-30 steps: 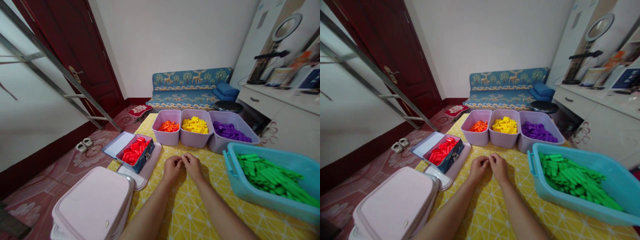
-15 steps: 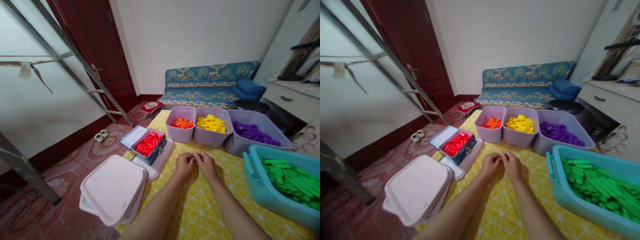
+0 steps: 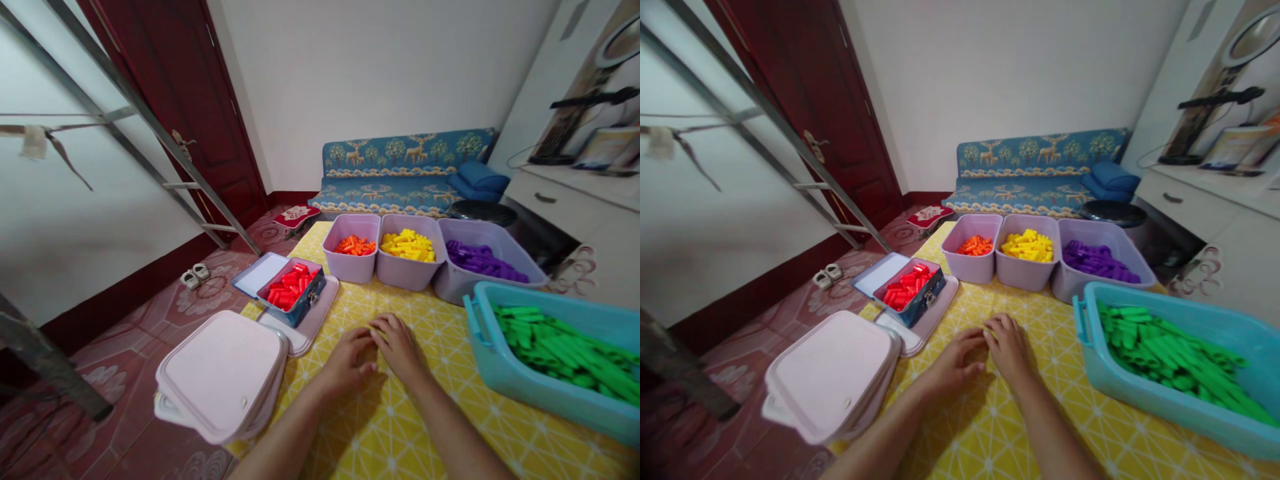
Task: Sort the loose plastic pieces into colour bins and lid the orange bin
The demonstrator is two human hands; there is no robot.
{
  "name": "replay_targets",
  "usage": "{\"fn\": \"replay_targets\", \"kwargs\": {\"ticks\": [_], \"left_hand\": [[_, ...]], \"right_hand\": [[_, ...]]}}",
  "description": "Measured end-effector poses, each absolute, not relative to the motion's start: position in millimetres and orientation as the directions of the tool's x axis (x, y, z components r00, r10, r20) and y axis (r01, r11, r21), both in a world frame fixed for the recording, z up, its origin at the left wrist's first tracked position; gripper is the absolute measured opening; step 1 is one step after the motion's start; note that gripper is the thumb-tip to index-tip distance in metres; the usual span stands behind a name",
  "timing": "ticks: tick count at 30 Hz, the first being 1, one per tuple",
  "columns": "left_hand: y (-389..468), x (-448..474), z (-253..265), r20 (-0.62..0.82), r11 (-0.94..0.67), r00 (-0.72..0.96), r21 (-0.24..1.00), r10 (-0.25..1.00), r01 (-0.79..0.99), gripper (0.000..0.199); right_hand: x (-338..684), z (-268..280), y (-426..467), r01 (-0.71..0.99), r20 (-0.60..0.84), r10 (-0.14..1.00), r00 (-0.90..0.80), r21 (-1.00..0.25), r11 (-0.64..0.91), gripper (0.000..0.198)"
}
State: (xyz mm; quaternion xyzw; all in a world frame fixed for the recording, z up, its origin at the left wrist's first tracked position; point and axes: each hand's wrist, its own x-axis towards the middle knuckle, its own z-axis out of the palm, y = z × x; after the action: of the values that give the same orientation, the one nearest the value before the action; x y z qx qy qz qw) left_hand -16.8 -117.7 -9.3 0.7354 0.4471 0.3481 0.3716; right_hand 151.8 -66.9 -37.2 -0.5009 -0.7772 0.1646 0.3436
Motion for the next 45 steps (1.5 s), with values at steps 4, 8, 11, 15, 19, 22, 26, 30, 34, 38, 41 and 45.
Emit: {"fn": "replay_targets", "kwargs": {"ticks": [4,8,11,15,19,22,26,30,34,38,41,45], "left_hand": [[-173,-37,14,0.080,-0.285,0.371,0.794,0.925,0.538,0.042],[-219,-77,31,0.319,-0.442,0.309,0.581,0.896,0.683,0.034],[-247,-124,31,0.517,-0.371,0.177,0.300,0.838,0.879,0.037],[-280,-176,13,0.497,-0.094,0.059,0.045,0.866,0.995,0.049],[-297,-187,-12,0.535,-0.085,0.073,-0.003,0.842,0.996,0.036],[-298,-180,-22,0.611,-0.124,0.068,0.048,0.788,0.991,0.030],[-298,-178,-22,0.662,-0.166,0.057,0.103,0.747,0.981,0.024],[-300,-181,-4,0.689,-0.184,0.067,0.097,0.722,0.978,0.026],[-288,-180,32,0.774,-0.113,0.007,0.084,0.634,0.990,0.024],[-257,-184,75,0.911,-0.018,-0.077,0.092,0.404,0.996,0.020],[-234,-185,114,0.971,-0.076,-0.038,0.057,0.234,0.996,0.018],[-212,-160,170,0.897,-0.378,0.230,-0.077,0.378,0.923,0.021]], "right_hand": [[156,-37,-82,0.761,0.332,0.878,-0.345,-0.448,0.469,0.031],[158,-41,-82,0.773,0.322,0.868,-0.377,-0.407,0.486,0.030],[160,-44,-79,0.768,0.331,0.859,-0.390,-0.398,0.502,0.030],[162,-45,-77,0.757,0.349,0.845,-0.404,-0.391,0.524,0.030],[162,-47,-76,0.755,0.363,0.841,-0.401,-0.389,0.528,0.029],[162,-47,-76,0.754,0.365,0.844,-0.394,-0.397,0.524,0.029],[162,-45,-78,0.749,0.361,0.848,-0.387,-0.414,0.518,0.029],[161,-41,-79,0.753,0.349,0.860,-0.373,-0.427,0.500,0.028],[152,-38,-82,0.739,0.369,0.873,-0.318,-0.480,0.472,0.027],[124,-16,-93,0.581,0.460,0.856,-0.237,-0.639,0.504,0.032],[101,30,-110,0.380,0.496,0.829,-0.258,-0.737,0.559,0.036],[94,103,-139,0.350,0.588,0.735,-0.337,-0.647,0.677,0.051]]}}
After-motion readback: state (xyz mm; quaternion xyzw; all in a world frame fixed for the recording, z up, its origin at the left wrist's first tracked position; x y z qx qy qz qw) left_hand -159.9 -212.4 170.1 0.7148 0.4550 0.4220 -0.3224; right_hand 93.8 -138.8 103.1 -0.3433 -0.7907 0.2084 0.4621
